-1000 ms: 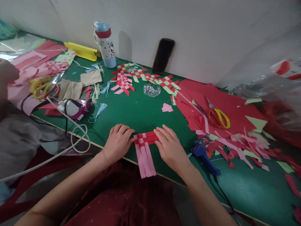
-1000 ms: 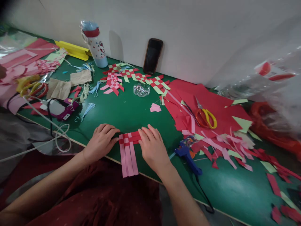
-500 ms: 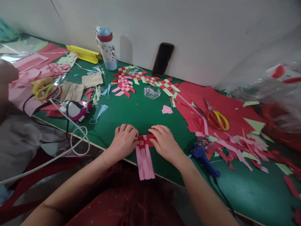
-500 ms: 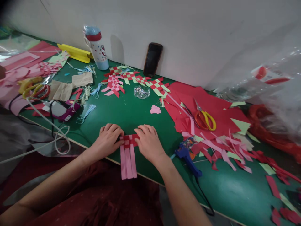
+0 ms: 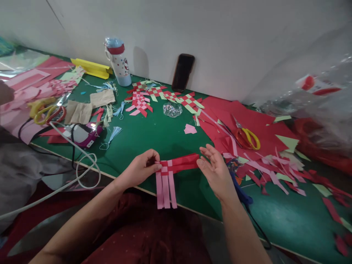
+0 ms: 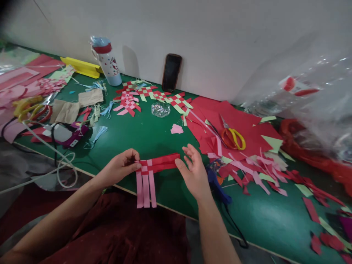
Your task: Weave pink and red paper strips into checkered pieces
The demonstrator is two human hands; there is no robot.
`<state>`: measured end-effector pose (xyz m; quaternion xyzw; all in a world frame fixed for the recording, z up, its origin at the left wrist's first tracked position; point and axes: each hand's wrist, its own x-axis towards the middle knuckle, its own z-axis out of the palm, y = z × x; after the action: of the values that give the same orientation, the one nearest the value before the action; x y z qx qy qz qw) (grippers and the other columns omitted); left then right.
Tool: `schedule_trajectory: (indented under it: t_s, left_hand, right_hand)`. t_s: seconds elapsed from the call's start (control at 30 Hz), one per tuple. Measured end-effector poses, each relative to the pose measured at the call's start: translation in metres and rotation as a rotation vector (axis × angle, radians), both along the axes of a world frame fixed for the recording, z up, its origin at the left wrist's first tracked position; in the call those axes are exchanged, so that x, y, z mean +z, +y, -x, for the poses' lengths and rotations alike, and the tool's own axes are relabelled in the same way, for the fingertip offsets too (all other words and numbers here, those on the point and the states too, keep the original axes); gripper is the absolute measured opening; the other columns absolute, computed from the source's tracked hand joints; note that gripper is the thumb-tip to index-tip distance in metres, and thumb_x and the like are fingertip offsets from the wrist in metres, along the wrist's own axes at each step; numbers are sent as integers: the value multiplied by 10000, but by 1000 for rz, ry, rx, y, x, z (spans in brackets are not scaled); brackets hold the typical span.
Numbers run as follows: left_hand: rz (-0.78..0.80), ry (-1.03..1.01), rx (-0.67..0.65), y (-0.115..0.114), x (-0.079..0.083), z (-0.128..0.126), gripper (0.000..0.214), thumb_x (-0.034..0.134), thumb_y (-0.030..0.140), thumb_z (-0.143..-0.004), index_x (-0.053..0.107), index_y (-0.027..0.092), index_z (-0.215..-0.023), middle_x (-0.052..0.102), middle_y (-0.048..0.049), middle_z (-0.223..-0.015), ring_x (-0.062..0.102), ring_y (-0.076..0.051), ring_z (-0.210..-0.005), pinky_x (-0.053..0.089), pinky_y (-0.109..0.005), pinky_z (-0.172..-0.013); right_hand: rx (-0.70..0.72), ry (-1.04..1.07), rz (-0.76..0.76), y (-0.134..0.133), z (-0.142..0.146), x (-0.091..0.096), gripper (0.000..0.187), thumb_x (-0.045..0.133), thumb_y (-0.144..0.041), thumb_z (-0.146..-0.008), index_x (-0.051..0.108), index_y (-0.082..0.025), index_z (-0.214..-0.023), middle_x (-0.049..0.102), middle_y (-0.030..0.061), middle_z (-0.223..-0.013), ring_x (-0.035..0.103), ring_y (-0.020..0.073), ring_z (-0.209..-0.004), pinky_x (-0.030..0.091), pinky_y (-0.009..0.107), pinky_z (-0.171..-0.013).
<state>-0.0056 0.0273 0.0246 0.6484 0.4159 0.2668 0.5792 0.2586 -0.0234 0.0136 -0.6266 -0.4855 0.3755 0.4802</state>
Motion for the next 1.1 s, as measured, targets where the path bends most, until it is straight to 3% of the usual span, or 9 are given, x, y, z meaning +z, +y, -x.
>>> schedule_trajectory:
  t_s: [0.17,0.3,0.47,0.73,1.1]
  left_hand:
    - [135,-233,35,0,2,1,249,657,348,-847,485,171,-880,461,38,-772,452,-80,-658,372,-200,-607]
    - [185,-291,54,-1,1,1,303,693,370,-828,509,166,-955,475,28,-802,453,-78,-676,381,-194,-623]
    - [191,-271,77,-3,-3,2,320,680,378,-840,525,162,-1019,506,16,-830,477,-87,-711,401,-206,-659]
    - [240,-275,45,-6,3,-1,323,689,360,-825,546,163,-1037,536,-10,-955,525,-98,-770,435,-225,-696]
    - [180,-174,28,-4,-4,-3,224,608,345,-884,549,163,-1000,516,9,-859,458,-83,-700,376,-206,-625]
  right_hand:
    - [107,243,107,2,4,-4,802,661,-538,-815,283,-246,-1458,436,177,-1468,410,269,-1364,371,539,-1079]
    - [203,389,120,2,18,0,728,661,-551,-798,382,-243,-1396,548,141,-1373,537,271,-1249,452,507,-1019]
    - [81,577,137,1,34,3,555,758,-472,-704,542,-261,-1170,670,64,-1163,647,248,-1047,519,471,-921]
    - [-26,558,118,3,47,3,596,789,-350,-691,515,-268,-1214,661,-10,-972,639,178,-917,494,407,-943]
    - [-117,655,134,2,52,8,591,843,-282,-632,569,-274,-1155,627,-47,-872,590,118,-796,502,272,-808]
